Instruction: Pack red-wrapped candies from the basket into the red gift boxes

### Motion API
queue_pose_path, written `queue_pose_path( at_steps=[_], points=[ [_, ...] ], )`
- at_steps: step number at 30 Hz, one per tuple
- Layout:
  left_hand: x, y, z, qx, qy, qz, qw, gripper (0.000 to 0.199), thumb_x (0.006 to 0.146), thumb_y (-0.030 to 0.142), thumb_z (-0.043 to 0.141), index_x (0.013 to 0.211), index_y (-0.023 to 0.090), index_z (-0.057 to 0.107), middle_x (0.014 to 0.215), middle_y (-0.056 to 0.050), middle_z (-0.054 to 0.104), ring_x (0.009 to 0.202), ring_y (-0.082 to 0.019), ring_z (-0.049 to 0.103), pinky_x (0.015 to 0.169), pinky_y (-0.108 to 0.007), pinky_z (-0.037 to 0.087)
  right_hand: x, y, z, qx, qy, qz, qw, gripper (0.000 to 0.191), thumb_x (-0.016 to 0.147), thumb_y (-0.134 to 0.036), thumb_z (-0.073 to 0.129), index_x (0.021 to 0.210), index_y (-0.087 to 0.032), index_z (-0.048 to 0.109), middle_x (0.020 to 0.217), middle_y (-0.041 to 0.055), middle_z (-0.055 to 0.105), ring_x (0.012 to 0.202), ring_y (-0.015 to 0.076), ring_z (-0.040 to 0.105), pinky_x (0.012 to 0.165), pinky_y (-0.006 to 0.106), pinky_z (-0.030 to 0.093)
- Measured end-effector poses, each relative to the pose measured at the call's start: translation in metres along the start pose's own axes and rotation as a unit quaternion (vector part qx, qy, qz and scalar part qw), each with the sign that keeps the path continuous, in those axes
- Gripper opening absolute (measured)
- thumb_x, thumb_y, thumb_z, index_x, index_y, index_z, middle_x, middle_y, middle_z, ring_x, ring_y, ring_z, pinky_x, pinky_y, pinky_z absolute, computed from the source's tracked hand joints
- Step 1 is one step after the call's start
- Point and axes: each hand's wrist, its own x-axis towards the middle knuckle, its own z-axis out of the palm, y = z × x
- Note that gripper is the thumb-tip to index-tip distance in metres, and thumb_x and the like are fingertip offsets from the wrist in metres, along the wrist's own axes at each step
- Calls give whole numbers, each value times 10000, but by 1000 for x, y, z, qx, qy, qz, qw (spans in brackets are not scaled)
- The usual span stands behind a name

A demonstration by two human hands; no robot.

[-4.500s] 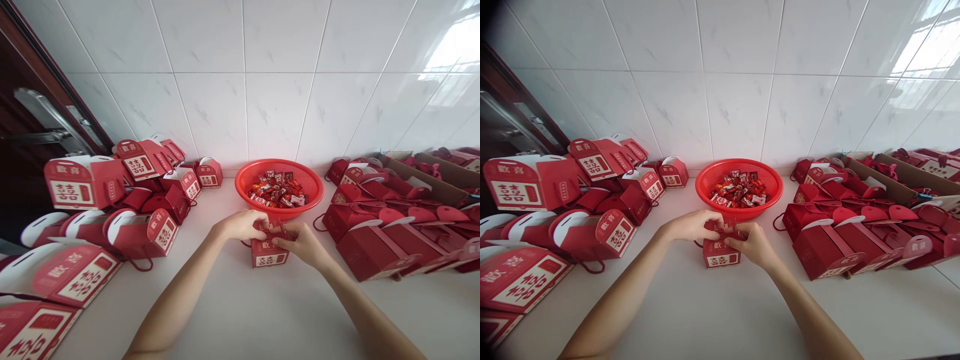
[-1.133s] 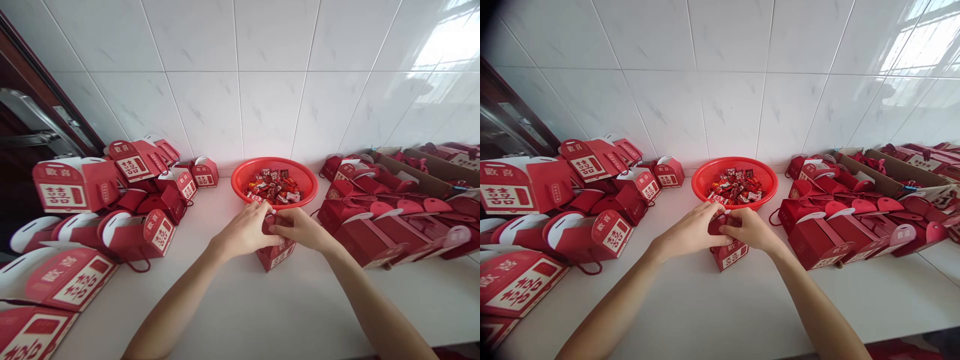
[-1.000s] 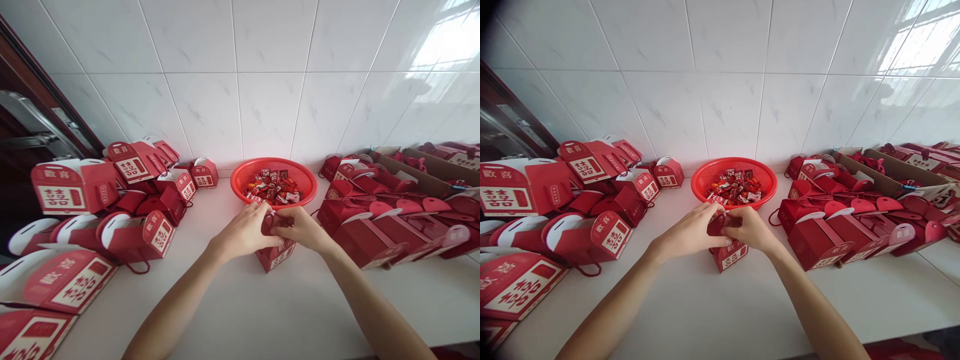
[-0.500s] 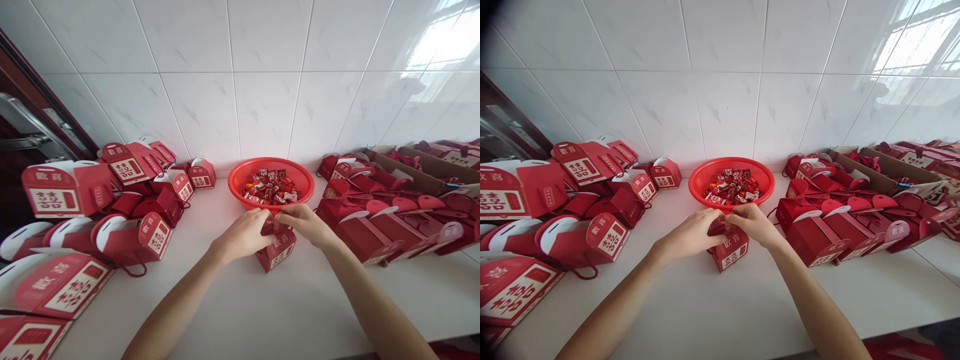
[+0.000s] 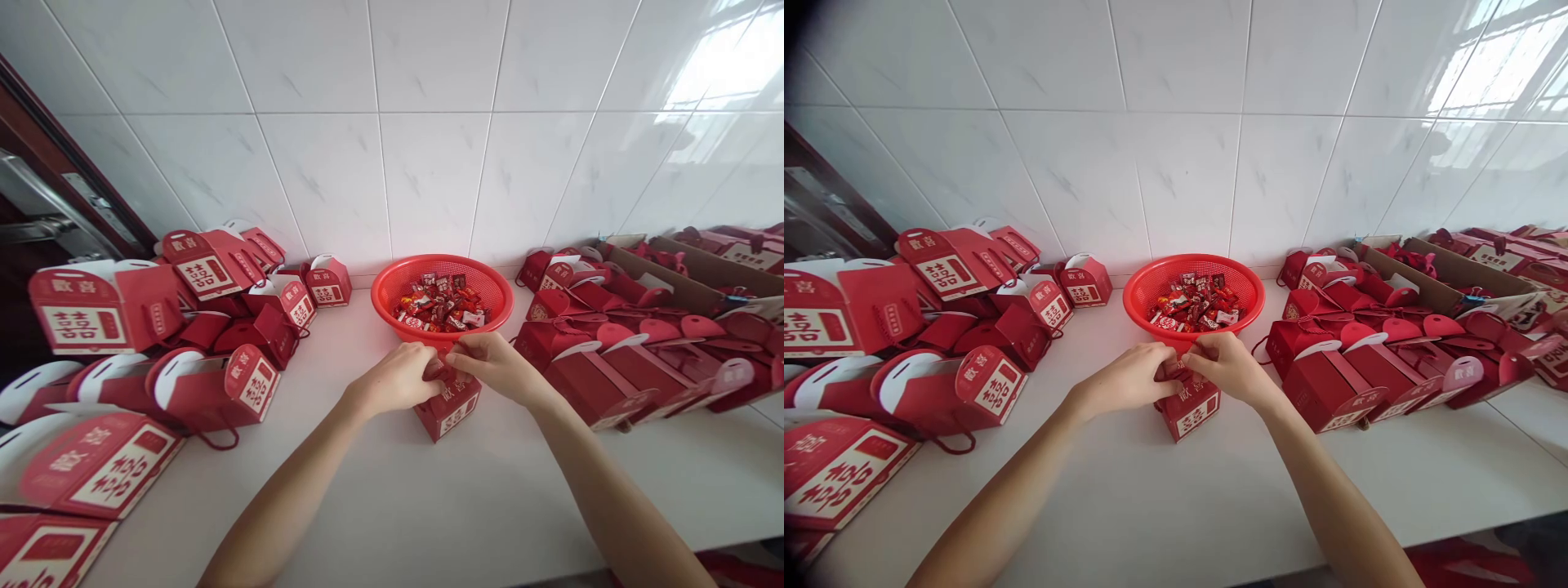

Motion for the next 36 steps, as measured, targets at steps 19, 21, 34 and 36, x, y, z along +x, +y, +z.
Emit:
queue_pose_path(
  at_steps=[19, 21, 34, 36],
  points=[
    [-12, -10, -39, -151, -197, 93, 964, 179, 726, 240, 707, 670, 183, 547, 791, 11, 617, 795, -158, 571, 746, -272, 440, 3, 12, 5, -85, -27, 8, 996, 179, 805, -330, 612, 716, -174, 601, 632, -8, 615, 607, 145, 563, 548, 252, 407],
    [-15, -10, -44, -156, -234, 118, 953, 162, 733, 228, 720, 675, 184, 576, 867, -21, 686, 882, -188, 625, 822, -295, 468, 4, 13, 6, -102, -32, -2, 994, 171, 799, -310, 599, 693, -177, 582, 618, -14, 589, 592, 136, 538, 535, 246, 383],
    [-55, 6, -66, 14, 1, 57, 998, 76, 768, 166, 572, 824, 203, 607, 768, 23, 637, 682, -127, 582, 641, -228, 445, 8, 11, 9, -167, -35, -16, 985, 258, 745, -278, 618, 593, -204, 423, 576, -48, 463, 550, 104, 405, 514, 242, 295],
    [-47, 9, -57, -2, 48, 108, 993, 101, 790, 156, 559, 865, 205, 606, 802, 21, 646, 710, -127, 585, 684, -236, 460, 9, 9, 9, -155, -38, 3, 987, 260, 779, -315, 605, 604, -209, 444, 566, -39, 497, 542, 120, 461, 516, 249, 329]
  ],
)
